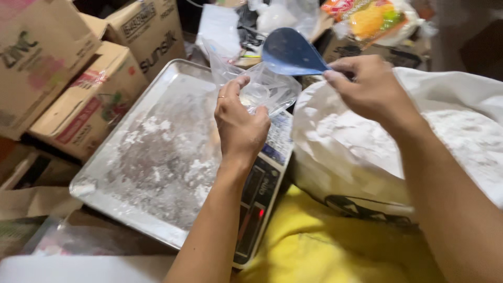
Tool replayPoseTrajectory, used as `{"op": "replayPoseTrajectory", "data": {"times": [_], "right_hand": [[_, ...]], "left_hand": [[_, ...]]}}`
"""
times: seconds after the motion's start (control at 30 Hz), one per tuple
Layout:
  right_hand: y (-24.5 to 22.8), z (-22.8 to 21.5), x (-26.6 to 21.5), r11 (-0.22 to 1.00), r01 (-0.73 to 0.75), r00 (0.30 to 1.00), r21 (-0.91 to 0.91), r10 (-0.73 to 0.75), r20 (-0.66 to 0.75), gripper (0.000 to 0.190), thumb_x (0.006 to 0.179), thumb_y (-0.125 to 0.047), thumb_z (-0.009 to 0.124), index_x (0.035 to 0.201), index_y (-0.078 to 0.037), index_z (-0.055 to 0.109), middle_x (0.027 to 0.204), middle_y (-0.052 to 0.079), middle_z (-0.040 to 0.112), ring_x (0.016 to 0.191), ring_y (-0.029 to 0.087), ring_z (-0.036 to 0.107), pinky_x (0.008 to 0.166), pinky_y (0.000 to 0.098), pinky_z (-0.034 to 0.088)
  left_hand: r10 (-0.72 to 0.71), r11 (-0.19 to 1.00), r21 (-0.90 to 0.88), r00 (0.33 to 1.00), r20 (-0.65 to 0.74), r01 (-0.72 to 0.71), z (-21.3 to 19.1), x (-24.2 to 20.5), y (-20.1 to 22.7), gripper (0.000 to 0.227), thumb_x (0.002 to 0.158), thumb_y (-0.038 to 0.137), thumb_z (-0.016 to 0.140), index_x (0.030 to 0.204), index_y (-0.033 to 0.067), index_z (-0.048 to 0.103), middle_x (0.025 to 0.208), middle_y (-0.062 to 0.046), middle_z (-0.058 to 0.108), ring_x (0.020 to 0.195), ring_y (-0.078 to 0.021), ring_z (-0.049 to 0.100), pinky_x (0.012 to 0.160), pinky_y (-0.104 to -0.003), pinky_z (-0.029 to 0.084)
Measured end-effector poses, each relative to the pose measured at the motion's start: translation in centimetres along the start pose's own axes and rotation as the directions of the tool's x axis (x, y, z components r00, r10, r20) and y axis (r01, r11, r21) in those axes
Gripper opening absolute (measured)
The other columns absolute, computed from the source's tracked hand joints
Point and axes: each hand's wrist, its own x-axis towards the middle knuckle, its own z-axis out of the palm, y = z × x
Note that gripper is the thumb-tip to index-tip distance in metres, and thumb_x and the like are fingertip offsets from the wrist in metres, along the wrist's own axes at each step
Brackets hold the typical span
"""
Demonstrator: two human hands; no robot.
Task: The person cuts open a large sack of tapioca flour with scissors, then uses a scoop to transfer the flour into a small plastic bag placed on a digital scale. The person adjusts the amount until the scale reads 480 grams.
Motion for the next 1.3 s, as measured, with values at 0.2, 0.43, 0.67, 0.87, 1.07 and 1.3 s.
{"op": "replayPoseTrajectory", "data": {"times": [0.2, 0.43, 0.67, 0.87, 1.07, 1.3], "right_hand": [[7.2, -9.9, -7.3, 0.853, -0.397, 0.915, -0.340, 0.398, -0.069, 0.039, 0.100, -0.030, 0.065, 0.136, -0.019, 0.073, 0.081, 0.014, 0.075, 0.064, 0.026, 0.068, 0.064, 0.0432, 0.053], [12.7, -11.7, -13.8, 0.480, -0.559, 0.785, -0.677, 0.568, -0.246, 0.039, 0.099, -0.037, 0.065, 0.136, -0.029, 0.074, 0.084, 0.011, 0.080, 0.064, 0.024, 0.075, 0.067, 0.0407, 0.060], [8.5, -10.0, -15.5, 0.494, -0.619, 0.669, -0.611, 0.739, -0.080, 0.037, 0.091, -0.039, 0.062, 0.125, -0.033, 0.075, 0.099, 0.008, 0.078, 0.093, 0.026, 0.074, 0.082, 0.0440, 0.058], [11.1, -9.6, -14.1, 0.640, -0.596, 0.736, -0.485, 0.677, -0.013, 0.045, 0.075, -0.023, 0.066, 0.116, -0.026, 0.083, 0.105, 0.011, 0.079, 0.097, 0.031, 0.073, 0.091, 0.0469, 0.055], [17.1, -9.8, -14.4, 0.818, -0.572, 0.805, -0.064, 0.575, 0.148, 0.030, 0.084, -0.016, 0.069, 0.107, -0.001, 0.083, 0.078, 0.014, 0.075, 0.066, 0.018, 0.059, 0.061, 0.0347, 0.046], [18.0, -12.3, -15.1, 0.681, -0.716, 0.697, 0.152, 0.687, 0.207, 0.029, 0.091, -0.018, 0.072, 0.098, 0.009, 0.077, 0.067, 0.010, 0.062, 0.049, 0.014, 0.039, 0.044, 0.0314, 0.028]], "left_hand": [[0.081, 0.995, -0.055, 0.996, 0.043, -0.078, 1.0, -1.2, 3.8, 0.052, 0.077, 0.005, 0.066, 0.127, -0.0078, 0.061, 0.129, -0.025, 0.065, 0.125, -0.0373, 0.061, 0.111, -0.040, 0.045], [0.148, 0.985, 0.066, 0.980, 0.135, -0.158, 0.3, -2.1, 8.7, 0.062, 0.068, 0.004, 0.063, 0.128, -0.0097, 0.058, 0.131, -0.026, 0.061, 0.119, -0.0400, 0.061, 0.103, -0.042, 0.047], [0.066, 0.965, 0.208, 0.913, 0.402, -0.161, 1.7, -3.1, 10.3, 0.054, 0.068, 0.008, 0.068, 0.121, -0.0021, 0.065, 0.127, -0.021, 0.064, 0.118, -0.0374, 0.062, 0.103, -0.041, 0.048], [-0.021, 0.991, 0.118, 0.818, 0.575, -0.057, 4.2, -2.1, 10.7, 0.071, 0.062, 0.013, 0.083, 0.127, -0.0055, 0.060, 0.103, -0.023, 0.072, 0.094, -0.0304, 0.072, 0.084, -0.038, 0.056], [-0.098, 0.995, 0.083, 0.711, 0.696, 0.056, 6.3, -1.4, 12.0, 0.071, 0.067, 0.012, 0.082, 0.129, -0.0101, 0.055, 0.071, -0.016, 0.076, 0.063, -0.0194, 0.077, 0.060, -0.033, 0.058], [-0.099, 0.987, 0.156, 0.604, 0.791, -0.041, 8.3, -0.8, 12.3, 0.044, 0.070, 0.023, 0.085, 0.094, -0.0114, 0.073, 0.070, -0.013, 0.076, 0.064, -0.0184, 0.075, 0.063, -0.034, 0.059]]}}
